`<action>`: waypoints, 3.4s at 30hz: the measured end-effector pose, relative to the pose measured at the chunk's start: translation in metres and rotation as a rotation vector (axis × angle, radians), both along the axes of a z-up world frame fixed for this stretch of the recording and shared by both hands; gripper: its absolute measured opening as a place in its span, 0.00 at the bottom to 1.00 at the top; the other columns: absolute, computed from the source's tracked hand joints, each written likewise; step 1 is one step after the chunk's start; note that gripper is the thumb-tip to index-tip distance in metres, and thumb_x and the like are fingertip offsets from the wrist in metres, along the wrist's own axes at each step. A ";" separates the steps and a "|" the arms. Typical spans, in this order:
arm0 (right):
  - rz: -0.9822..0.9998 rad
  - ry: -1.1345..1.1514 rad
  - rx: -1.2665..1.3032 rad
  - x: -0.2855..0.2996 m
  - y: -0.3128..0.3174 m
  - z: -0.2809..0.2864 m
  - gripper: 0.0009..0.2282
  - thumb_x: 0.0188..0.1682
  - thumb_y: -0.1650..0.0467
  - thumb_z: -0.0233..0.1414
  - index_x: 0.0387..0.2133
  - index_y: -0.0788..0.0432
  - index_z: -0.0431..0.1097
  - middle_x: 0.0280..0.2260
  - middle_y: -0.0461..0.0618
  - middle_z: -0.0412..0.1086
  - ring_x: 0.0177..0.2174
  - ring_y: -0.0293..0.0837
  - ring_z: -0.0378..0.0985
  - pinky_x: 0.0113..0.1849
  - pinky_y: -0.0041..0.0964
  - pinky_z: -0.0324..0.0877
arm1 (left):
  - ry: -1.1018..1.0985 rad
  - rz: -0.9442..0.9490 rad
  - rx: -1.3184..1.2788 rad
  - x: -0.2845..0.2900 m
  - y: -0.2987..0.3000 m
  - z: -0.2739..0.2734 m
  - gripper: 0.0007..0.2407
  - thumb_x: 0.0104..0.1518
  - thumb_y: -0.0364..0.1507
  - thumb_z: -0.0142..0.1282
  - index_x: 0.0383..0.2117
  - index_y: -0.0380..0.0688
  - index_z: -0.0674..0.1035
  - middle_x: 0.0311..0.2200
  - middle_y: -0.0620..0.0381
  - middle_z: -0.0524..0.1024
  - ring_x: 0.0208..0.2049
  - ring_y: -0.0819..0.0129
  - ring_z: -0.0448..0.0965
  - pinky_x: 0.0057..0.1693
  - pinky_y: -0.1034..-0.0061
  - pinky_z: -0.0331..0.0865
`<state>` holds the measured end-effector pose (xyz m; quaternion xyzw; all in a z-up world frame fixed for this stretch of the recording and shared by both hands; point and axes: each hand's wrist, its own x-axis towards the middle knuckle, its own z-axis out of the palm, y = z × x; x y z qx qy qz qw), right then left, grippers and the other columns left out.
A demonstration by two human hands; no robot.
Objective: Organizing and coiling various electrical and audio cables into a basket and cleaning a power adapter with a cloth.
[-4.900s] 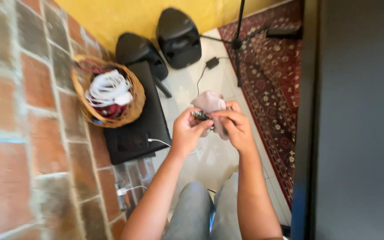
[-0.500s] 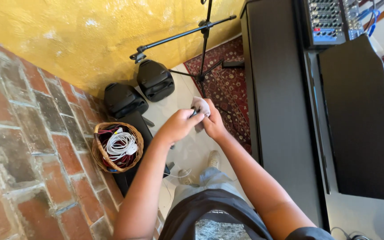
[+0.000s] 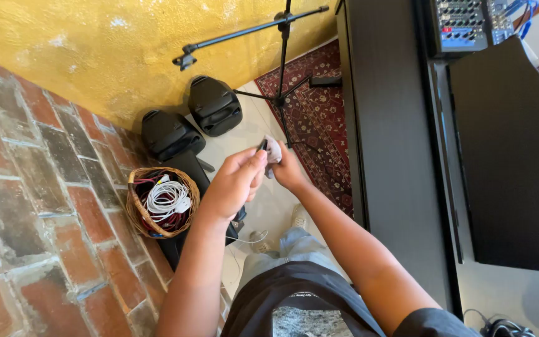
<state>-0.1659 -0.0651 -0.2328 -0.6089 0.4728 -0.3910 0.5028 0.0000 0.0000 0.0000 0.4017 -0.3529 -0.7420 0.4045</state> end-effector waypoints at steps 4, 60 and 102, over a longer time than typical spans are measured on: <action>-0.172 0.044 -0.060 0.021 0.008 0.001 0.15 0.46 0.80 0.49 0.47 0.59 0.66 0.36 0.54 0.76 0.38 0.42 0.81 0.39 0.38 0.75 | -0.031 -0.036 -0.047 0.010 -0.004 0.019 0.11 0.66 0.35 0.47 0.41 0.42 0.78 0.16 0.73 0.57 0.15 0.87 0.49 0.22 0.85 0.44; 0.313 -0.074 -0.044 -0.039 -0.076 0.038 0.11 0.47 0.76 0.47 0.44 0.61 0.68 0.33 0.51 0.74 0.34 0.39 0.77 0.38 0.35 0.72 | -1.331 0.022 -0.201 -0.040 -0.140 -0.126 0.15 0.64 0.37 0.43 0.36 0.36 0.77 0.35 0.34 0.80 0.41 0.35 0.78 0.49 0.47 0.69; -0.300 -0.120 0.019 -0.066 -0.083 -0.124 0.09 0.54 0.77 0.48 0.47 0.63 0.67 0.40 0.46 0.70 0.40 0.35 0.71 0.43 0.30 0.69 | -1.267 0.160 -0.081 -0.062 -0.128 -0.265 0.12 0.51 0.37 0.63 0.36 0.44 0.84 0.25 0.44 0.81 0.30 0.46 0.82 0.40 0.56 0.75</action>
